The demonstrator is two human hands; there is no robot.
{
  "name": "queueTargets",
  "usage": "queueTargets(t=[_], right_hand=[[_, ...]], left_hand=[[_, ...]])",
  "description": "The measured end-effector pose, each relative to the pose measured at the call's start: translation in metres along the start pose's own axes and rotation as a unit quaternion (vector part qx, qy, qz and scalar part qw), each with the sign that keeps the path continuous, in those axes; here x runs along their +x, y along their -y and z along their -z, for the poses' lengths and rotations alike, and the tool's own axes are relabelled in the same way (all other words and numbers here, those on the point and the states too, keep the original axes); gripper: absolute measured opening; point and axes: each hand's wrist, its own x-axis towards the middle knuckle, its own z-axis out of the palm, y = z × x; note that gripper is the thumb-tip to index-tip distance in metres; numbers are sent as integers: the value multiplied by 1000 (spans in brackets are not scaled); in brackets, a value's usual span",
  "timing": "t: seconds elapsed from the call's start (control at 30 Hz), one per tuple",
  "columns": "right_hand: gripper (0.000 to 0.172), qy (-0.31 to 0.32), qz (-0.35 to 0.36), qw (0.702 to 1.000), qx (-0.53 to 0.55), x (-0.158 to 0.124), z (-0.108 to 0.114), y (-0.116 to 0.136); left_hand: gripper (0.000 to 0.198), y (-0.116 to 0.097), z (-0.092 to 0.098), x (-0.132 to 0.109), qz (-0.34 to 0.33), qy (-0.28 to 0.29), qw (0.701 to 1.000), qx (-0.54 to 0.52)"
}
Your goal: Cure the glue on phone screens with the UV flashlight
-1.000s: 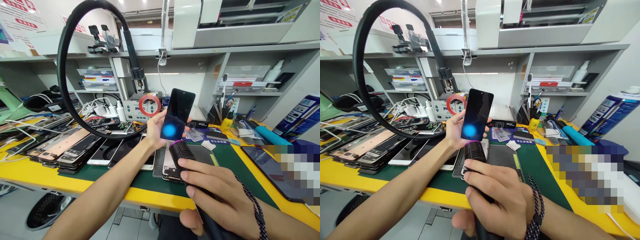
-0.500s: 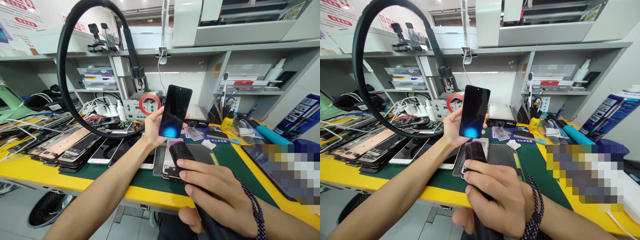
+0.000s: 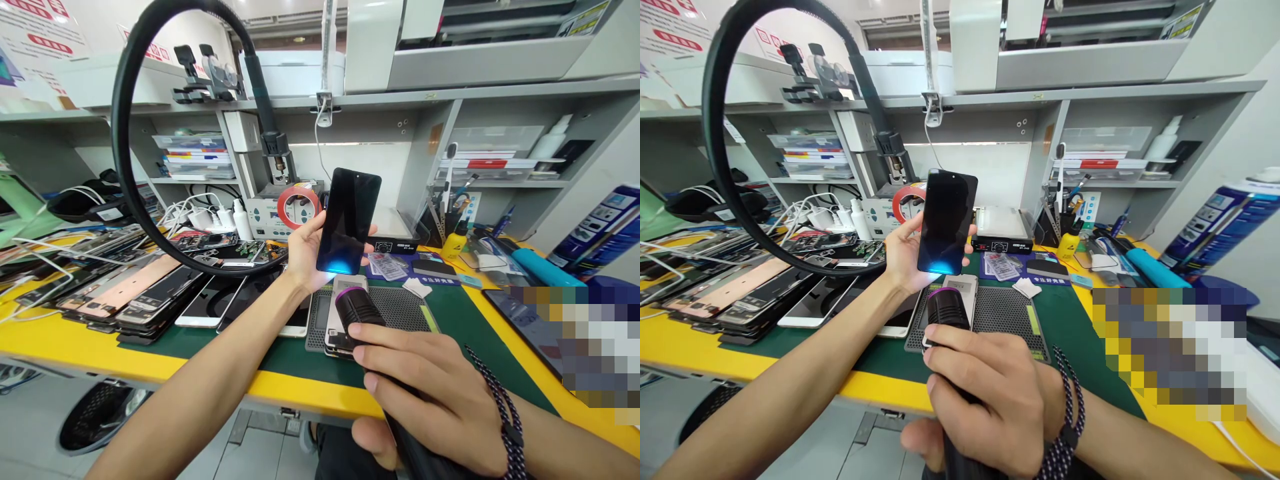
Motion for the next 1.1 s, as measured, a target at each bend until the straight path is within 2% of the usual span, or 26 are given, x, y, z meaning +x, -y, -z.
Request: queueTargets(t=[0.1, 0.17, 0.33, 0.67, 0.9, 1.1], right_hand=[[15, 72, -28, 997, -14, 1, 4, 0], [10, 97, -53, 994, -26, 2, 10, -1], [9, 53, -93, 993, -43, 2, 14, -2], [19, 28, -141, 987, -75, -4, 7, -4], [21, 63, -110, 990, -65, -3, 9, -5], [21, 102, -82, 990, -53, 1, 15, -1]], left_hand=[[59, -1, 3, 0, -22, 2, 1000, -15], [58, -1, 4, 0, -30, -6, 999, -28], [58, -2, 4, 0, -34, -10, 999, -31], [60, -2, 1, -1, -33, -9, 999, -18], [60, -3, -4, -3, -30, -6, 1000, 2], [60, -4, -6, -5, -35, 22, 999, 6]])
